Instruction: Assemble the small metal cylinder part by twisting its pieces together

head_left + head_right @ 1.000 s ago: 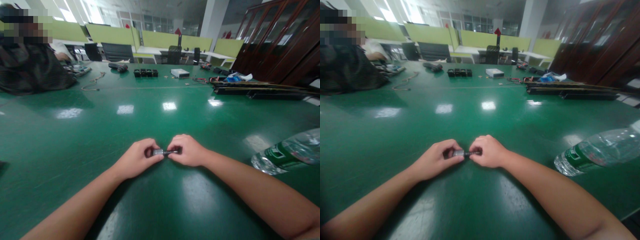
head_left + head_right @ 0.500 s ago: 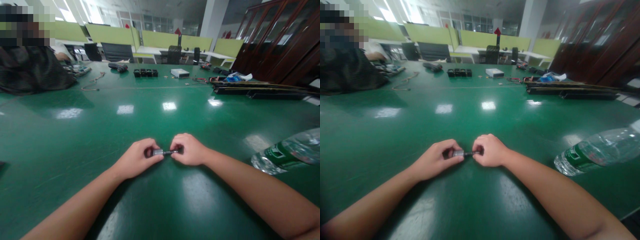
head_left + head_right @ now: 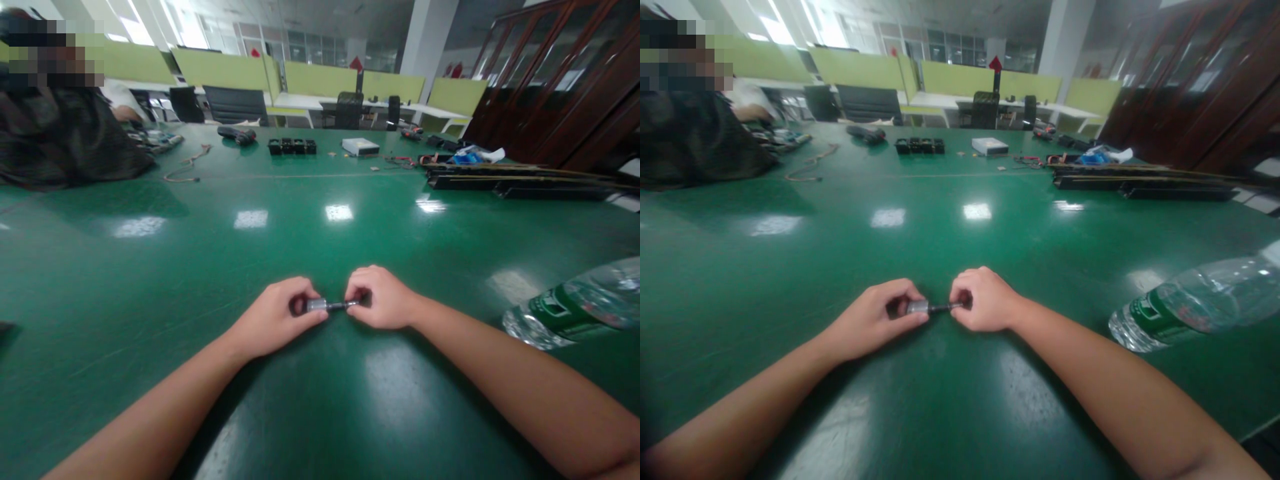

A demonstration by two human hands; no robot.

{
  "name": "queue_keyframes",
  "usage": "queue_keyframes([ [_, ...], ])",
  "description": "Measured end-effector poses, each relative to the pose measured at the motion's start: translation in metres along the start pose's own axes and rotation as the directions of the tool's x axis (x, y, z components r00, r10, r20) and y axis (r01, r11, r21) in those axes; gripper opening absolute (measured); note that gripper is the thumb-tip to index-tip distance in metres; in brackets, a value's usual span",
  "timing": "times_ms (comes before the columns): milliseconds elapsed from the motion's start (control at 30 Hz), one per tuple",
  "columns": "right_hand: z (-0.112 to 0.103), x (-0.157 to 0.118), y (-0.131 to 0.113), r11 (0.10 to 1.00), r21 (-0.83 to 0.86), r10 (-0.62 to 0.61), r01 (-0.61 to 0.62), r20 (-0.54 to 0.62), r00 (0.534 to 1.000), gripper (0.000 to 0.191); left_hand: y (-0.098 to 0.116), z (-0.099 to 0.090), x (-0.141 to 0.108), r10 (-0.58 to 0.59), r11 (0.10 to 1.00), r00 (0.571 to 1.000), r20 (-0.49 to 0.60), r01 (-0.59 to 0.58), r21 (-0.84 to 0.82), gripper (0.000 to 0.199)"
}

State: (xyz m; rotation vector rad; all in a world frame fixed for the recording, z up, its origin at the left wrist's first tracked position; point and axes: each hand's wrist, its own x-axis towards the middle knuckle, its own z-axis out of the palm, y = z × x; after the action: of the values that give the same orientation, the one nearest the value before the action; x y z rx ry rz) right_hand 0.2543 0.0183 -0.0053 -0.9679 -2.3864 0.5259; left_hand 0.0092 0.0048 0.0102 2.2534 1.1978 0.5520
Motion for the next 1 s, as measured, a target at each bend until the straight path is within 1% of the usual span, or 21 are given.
queue_keyframes([
  [267, -0.005, -0.002, 0.007, 1.0, -0.005, -0.023, 0.023, 0.004, 1.0, 0.006, 0.002, -0.001, 0.0, -0.001, 1.0, 1.0, -0.005, 0.001, 0.005, 0.026],
  [367, -0.009, -0.002, 0.013, 0.999, -0.037, -0.032, 0.032, 0.009, 0.999, 0.006, 0.001, -0.001, 0.0, -0.002, 1.0, 1.0, -0.006, 0.002, 0.008, 0.028],
  [467, -0.014, -0.002, 0.017, 0.997, -0.073, 0.011, -0.013, -0.033, 0.999, 0.006, 0.001, -0.001, 0.0, -0.011, 1.0, 1.0, -0.011, 0.011, 0.007, 0.029],
  [567, -0.016, -0.002, 0.018, 0.998, -0.054, 0.031, -0.034, -0.06, 0.998, 0.006, 0.002, -0.001, 0.0, -0.017, 1.0, 1.0, -0.012, 0.017, -0.001, 0.028],
  [700, -0.015, -0.003, 0.014, 0.998, -0.06, -0.008, 0.007, -0.012, 1.0, 0.007, 0.002, -0.001, 0.0, -0.017, 1.0, 1.0, -0.006, 0.017, 0.003, 0.028],
  [1000, -0.009, -0.003, 0.013, 0.998, -0.052, -0.017, 0.018, 0.025, 1.0, 0.005, 0.0, -0.001, 0.0, -0.019, 1.0, 1.0, 0.013, 0.019, -0.005, 0.028],
])
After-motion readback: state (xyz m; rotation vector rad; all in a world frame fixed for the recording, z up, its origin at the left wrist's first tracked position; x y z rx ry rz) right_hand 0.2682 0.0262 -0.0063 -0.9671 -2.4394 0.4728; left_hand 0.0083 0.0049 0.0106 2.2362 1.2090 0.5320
